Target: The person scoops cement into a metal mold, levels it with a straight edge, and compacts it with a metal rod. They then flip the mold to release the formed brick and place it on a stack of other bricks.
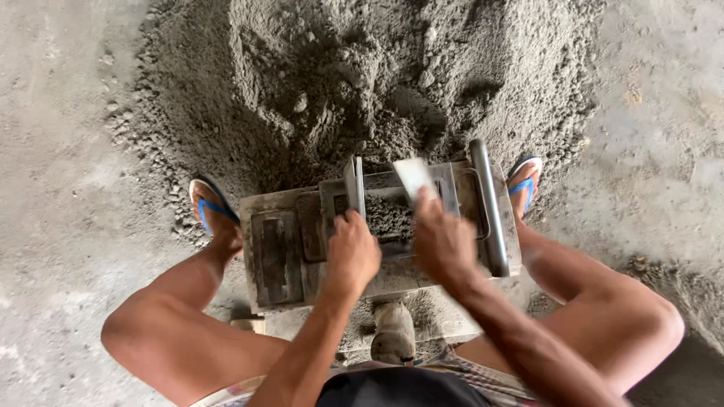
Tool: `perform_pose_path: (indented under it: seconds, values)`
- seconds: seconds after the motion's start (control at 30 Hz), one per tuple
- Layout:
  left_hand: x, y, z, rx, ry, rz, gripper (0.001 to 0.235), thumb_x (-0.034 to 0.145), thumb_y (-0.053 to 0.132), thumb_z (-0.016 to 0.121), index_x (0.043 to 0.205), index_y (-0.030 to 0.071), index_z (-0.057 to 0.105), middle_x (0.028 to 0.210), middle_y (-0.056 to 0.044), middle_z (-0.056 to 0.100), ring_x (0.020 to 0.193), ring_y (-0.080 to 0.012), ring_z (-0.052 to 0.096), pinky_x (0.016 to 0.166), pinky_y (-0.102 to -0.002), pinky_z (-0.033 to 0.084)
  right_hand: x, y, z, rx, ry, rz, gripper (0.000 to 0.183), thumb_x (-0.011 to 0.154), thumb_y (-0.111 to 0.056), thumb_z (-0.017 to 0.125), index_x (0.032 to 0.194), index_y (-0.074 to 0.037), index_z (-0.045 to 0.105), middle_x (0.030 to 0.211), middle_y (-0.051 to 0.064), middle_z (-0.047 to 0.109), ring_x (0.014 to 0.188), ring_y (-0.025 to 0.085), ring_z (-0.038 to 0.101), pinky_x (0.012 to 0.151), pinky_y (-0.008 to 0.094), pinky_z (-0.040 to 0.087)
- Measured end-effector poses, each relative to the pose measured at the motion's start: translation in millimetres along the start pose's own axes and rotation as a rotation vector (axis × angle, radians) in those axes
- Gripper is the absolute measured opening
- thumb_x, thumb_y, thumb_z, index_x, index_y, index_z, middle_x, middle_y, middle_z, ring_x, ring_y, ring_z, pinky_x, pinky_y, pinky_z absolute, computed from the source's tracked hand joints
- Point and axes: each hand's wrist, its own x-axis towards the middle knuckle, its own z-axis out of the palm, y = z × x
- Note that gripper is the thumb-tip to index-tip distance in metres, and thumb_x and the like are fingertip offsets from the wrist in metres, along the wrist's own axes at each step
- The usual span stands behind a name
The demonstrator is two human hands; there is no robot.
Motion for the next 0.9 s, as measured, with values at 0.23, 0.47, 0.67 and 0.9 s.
perform_pose_path:
  seconds: [0.23, 0.47, 0.67, 0.9]
  values:
    - [22, -2, -102, -0.132, -0.166, 0.108, 0.045, 0.085, 0.009, 0.044, 0.128, -0.006, 0.04, 0.113, -0.027, 0.048, 0.093, -0.0471, 0.059, 0.075, -0.054, 0.051, -15, 47, -21, -0.009, 0.068, -0.152, 0.051, 0.083, -0.015, 0.041, 0.133, -0.028, 0.042, 0.087, 0.0, 0.063, 0.073, 0.024, 0.069, 0.056, 0.047, 0.054]
    - [57, 5, -84, 0.119, -0.354, 0.619, 0.047, 0.082, 0.007, 0.048, 0.126, 0.023, 0.055, 0.108, -0.006, 0.059, 0.103, -0.0325, 0.057, 0.089, -0.044, 0.047, 25, 47, 36, 0.251, 0.133, -0.574, 0.033, 0.093, -0.025, 0.024, 0.095, -0.03, 0.057, 0.055, -0.011, 0.049, 0.056, 0.015, 0.06, 0.063, 0.035, 0.051]
    - [20, 10, -118, -0.045, -0.242, 0.509, 0.052, 0.086, 0.0, 0.034, 0.135, 0.016, 0.043, 0.116, -0.015, 0.054, 0.106, -0.0374, 0.056, 0.084, -0.047, 0.051, 17, 57, -3, 0.509, 0.03, -0.441, 0.021, 0.079, -0.036, 0.056, 0.097, -0.042, 0.066, 0.081, -0.012, 0.068, 0.076, 0.025, 0.066, 0.07, 0.043, 0.05]
    - [20, -19, -62, 0.064, -0.169, 0.072, 0.042, 0.085, 0.01, 0.042, 0.124, -0.006, 0.035, 0.111, -0.022, 0.043, 0.089, -0.0426, 0.059, 0.063, -0.051, 0.056, 46, 38, 10, 0.542, 0.262, -0.331, 0.036, 0.077, -0.014, 0.051, 0.1, -0.034, 0.072, 0.07, 0.011, 0.068, 0.061, 0.043, 0.059, 0.065, 0.059, 0.046]
